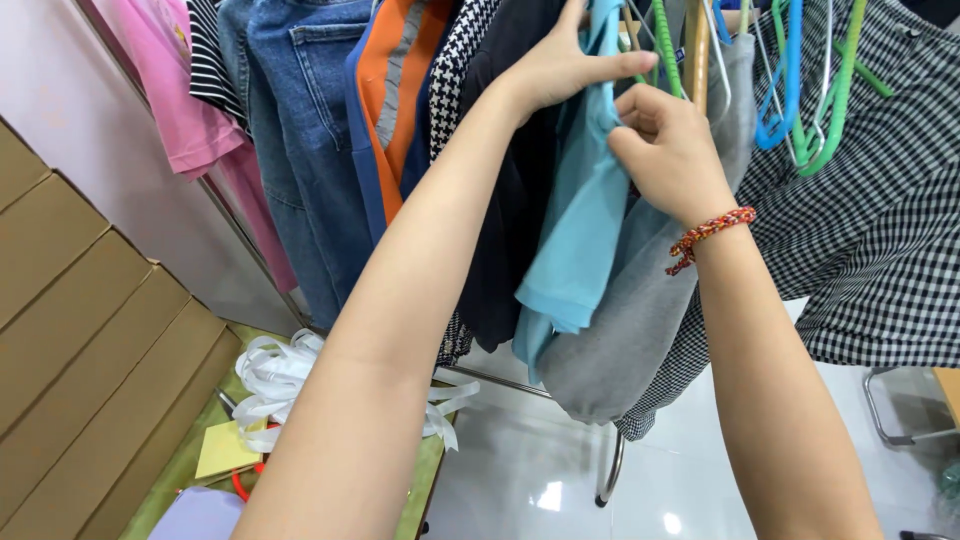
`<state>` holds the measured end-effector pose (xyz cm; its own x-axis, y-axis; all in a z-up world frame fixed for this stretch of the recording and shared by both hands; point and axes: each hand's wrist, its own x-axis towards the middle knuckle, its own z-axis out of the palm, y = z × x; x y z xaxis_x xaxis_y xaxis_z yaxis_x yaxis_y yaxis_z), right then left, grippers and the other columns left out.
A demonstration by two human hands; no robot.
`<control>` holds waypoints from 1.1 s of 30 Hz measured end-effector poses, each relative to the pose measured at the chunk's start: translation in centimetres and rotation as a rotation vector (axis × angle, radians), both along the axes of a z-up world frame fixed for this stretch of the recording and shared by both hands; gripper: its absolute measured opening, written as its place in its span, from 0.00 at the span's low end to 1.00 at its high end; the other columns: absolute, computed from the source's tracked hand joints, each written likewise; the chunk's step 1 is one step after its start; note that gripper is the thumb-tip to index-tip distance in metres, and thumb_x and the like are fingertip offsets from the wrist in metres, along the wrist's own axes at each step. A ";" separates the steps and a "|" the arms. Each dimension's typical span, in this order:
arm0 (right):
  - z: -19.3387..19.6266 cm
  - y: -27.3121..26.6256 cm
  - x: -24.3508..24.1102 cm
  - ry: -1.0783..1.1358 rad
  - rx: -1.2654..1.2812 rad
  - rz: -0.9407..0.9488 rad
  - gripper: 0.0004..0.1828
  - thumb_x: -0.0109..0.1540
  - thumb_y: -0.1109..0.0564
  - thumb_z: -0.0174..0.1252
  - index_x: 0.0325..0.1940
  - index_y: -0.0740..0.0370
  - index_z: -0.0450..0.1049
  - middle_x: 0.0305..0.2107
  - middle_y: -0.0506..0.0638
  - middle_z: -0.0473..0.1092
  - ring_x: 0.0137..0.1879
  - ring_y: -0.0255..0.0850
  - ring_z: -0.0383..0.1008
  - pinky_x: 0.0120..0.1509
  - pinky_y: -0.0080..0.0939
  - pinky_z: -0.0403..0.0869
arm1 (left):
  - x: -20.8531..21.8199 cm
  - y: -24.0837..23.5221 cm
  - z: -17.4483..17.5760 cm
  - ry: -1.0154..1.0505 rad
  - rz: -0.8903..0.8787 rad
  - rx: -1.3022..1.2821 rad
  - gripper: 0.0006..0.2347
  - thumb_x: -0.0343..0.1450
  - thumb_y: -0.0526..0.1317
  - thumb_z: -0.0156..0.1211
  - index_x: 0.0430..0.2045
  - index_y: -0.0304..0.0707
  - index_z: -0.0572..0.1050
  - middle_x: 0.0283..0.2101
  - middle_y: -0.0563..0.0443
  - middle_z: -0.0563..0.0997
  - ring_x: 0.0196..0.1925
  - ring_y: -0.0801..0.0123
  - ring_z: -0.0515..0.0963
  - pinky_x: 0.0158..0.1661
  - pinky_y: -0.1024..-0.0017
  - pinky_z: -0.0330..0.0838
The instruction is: The person takes a light blue shirt and a black shirt from a clothing rack, folds each one neatly on a table, and then places the black shirt into a clear plastic bag.
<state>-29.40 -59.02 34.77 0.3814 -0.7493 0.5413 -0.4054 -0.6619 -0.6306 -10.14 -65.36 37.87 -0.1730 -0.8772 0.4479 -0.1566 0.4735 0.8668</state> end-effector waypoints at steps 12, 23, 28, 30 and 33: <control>-1.8 0.7 1.5 -0.255 0.032 -0.098 0.12 0.65 0.64 0.48 0.32 0.49 0.60 0.20 0.36 0.48 0.27 0.28 0.47 0.33 0.35 0.52 | 0.1 6.8 2.1 -0.131 -0.059 0.238 0.55 0.50 0.63 0.73 0.72 0.34 0.56 0.66 0.53 0.75 0.68 0.73 0.73 0.66 0.72 0.67; -3.0 1.1 1.4 -0.361 0.024 -0.246 0.12 0.65 0.62 0.46 0.43 0.52 0.75 0.24 0.37 0.61 0.28 0.28 0.57 0.33 0.35 0.59 | 0.2 4.8 -1.0 -0.338 0.131 -0.052 0.20 0.61 0.55 0.77 0.32 0.47 0.72 0.35 0.60 0.81 0.39 0.75 0.79 0.39 0.71 0.70; -1.9 3.8 1.7 -0.320 0.039 -0.273 0.15 0.74 0.39 0.51 0.52 0.50 0.73 0.24 0.36 0.64 0.28 0.26 0.60 0.36 0.34 0.63 | -2.1 6.6 -2.5 -0.514 0.426 -0.305 0.20 0.68 0.54 0.70 0.25 0.43 0.65 0.30 0.45 0.82 0.37 0.43 0.81 0.33 0.50 0.62; -1.4 4.8 1.7 -0.233 0.091 -0.183 0.21 0.71 0.36 0.55 0.57 0.51 0.69 0.16 0.34 0.58 0.22 0.25 0.51 0.29 0.33 0.51 | -3.1 9.2 -2.0 -0.617 0.541 -0.346 0.09 0.69 0.38 0.59 0.33 0.44 0.63 0.25 0.45 0.82 0.34 0.29 0.78 0.38 0.47 0.68; -2.6 3.2 1.5 -0.250 0.026 -0.051 0.26 0.70 0.42 0.59 0.64 0.60 0.70 0.52 0.46 0.75 0.46 0.32 0.82 0.41 0.31 0.76 | -2.6 9.5 -3.5 -0.725 0.618 -0.541 0.09 0.66 0.34 0.58 0.36 0.44 0.66 0.29 0.50 0.84 0.37 0.41 0.83 0.38 0.48 0.68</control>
<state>-27.89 -55.81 32.16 0.2001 -0.7791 0.5941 -0.2671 -0.6267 -0.7320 -12.79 -55.90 34.34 -0.1483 -0.6213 0.7694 -0.8870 0.4275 0.1743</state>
